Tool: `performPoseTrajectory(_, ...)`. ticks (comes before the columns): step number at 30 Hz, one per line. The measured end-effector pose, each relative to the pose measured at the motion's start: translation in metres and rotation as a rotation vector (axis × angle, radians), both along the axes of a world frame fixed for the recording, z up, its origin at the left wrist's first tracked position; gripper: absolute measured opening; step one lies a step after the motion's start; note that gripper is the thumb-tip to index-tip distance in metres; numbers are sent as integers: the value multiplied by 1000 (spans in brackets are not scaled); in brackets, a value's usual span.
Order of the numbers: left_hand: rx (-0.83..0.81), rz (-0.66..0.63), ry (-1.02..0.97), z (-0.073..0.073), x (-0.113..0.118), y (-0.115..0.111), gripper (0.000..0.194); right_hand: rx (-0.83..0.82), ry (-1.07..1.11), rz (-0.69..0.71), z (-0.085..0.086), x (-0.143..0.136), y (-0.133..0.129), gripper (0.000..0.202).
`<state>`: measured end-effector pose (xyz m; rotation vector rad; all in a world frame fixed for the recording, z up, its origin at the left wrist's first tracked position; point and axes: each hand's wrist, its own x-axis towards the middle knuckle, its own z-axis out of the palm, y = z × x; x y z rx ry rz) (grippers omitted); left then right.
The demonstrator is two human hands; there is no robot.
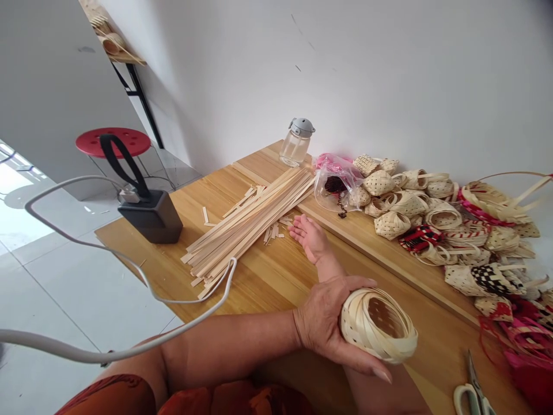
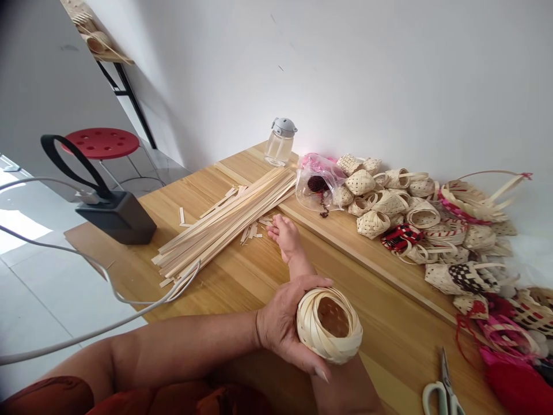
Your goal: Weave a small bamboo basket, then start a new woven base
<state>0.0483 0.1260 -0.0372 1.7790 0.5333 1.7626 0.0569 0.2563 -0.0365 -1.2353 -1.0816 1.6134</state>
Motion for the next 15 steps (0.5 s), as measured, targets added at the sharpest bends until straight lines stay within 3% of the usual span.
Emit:
performPoseTrajectory(4, 21, 25, -23, 2, -1, 2, 117, 13, 81, 57, 8, -5, 7, 24)
performPoseTrajectory(10, 26, 32, 18, -1, 3, 1, 116, -23, 16, -119, 6, 24, 27, 22)
performPoseTrajectory(15, 50, 34, 8, -1, 1, 2, 117, -32, 89, -52, 0, -6, 30, 24)
